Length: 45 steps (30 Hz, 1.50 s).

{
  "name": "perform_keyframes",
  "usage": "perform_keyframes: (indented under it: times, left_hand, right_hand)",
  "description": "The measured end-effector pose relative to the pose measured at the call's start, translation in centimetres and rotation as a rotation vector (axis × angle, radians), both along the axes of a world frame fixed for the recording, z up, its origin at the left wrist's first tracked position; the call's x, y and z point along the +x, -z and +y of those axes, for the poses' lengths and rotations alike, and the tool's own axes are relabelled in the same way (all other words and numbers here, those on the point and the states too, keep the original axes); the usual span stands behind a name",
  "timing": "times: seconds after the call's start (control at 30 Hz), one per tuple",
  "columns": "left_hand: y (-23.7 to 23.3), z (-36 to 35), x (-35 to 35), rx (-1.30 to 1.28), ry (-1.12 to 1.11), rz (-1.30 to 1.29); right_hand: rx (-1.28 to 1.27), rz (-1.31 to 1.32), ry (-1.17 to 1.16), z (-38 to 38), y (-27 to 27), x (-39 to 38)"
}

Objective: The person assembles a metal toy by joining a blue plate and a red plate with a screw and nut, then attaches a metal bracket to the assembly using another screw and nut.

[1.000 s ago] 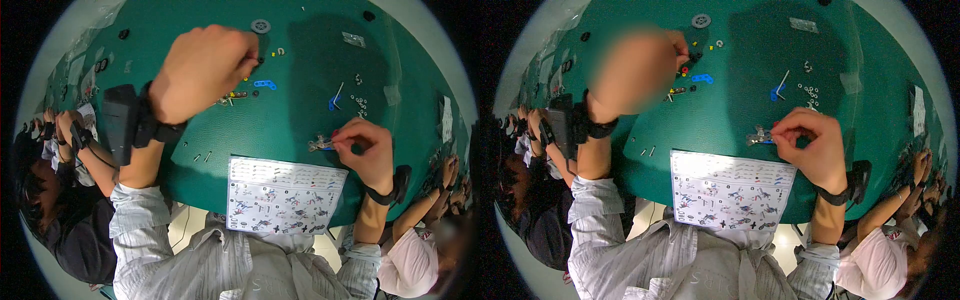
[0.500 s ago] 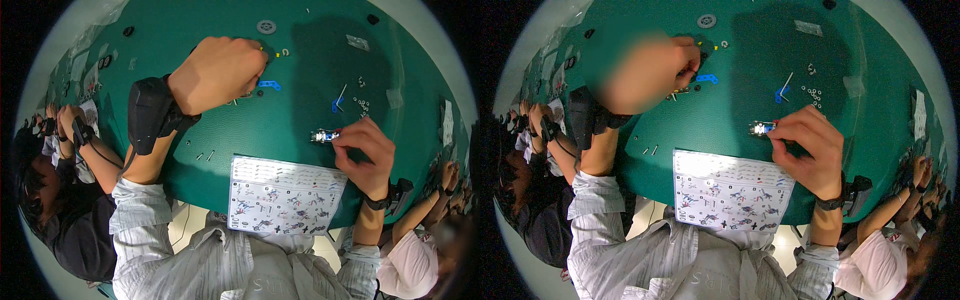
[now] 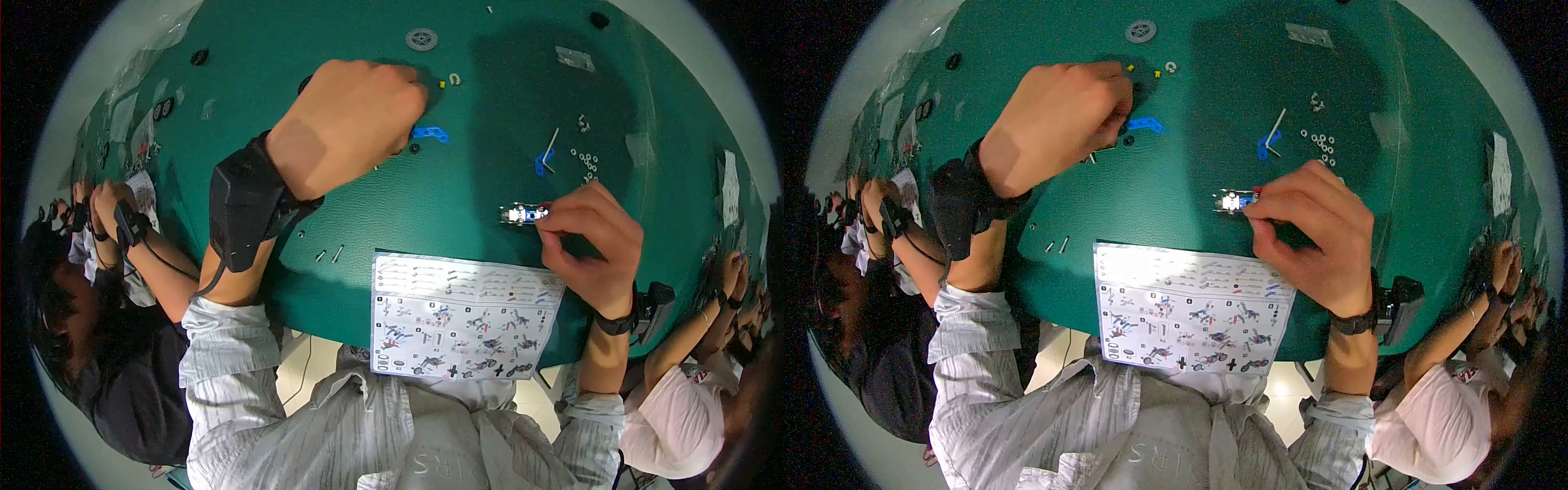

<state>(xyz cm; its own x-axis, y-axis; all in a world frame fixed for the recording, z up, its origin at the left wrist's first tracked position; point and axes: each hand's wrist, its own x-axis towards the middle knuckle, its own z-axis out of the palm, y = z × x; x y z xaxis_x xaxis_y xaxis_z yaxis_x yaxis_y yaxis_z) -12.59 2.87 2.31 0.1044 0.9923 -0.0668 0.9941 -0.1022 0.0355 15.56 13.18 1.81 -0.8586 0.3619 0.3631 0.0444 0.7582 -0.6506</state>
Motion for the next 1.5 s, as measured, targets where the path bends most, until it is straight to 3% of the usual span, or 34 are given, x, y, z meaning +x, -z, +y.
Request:
perform_keyframes:
  times: [0.33, 0.43, 0.63, 1.07, 1.5]
  left_hand:
    - [-0.1, 0.8, -0.3, -0.074, -0.067, -0.179]
    - [-0.1, 0.9, -0.5, 0.001, 0.034, -0.225]
    - [-2.8, -0.1, 5.0, 0.225, 0.134, -0.946]
    - [-0.3, -1.0, 9.0, 0.579, 0.271, -0.892]
    - [-1.1, -1.0, 8.7, 0.363, 0.243, -1.138]
  right_hand:
    - [-0.048, 0.048, -0.047, 0.1, 0.8, 0.1]
    - [-0.036, 0.077, -0.048, 0.1, 0.7, 0.2]
    - [0.031, 0.19, -0.014, -0.5, -0.3, 0.2]
    - [0.255, 0.234, -0.034, -2.2, -1.8, 1.5]
    - [0.281, 0.171, -0.088, -2.7, -2.6, 2.0]
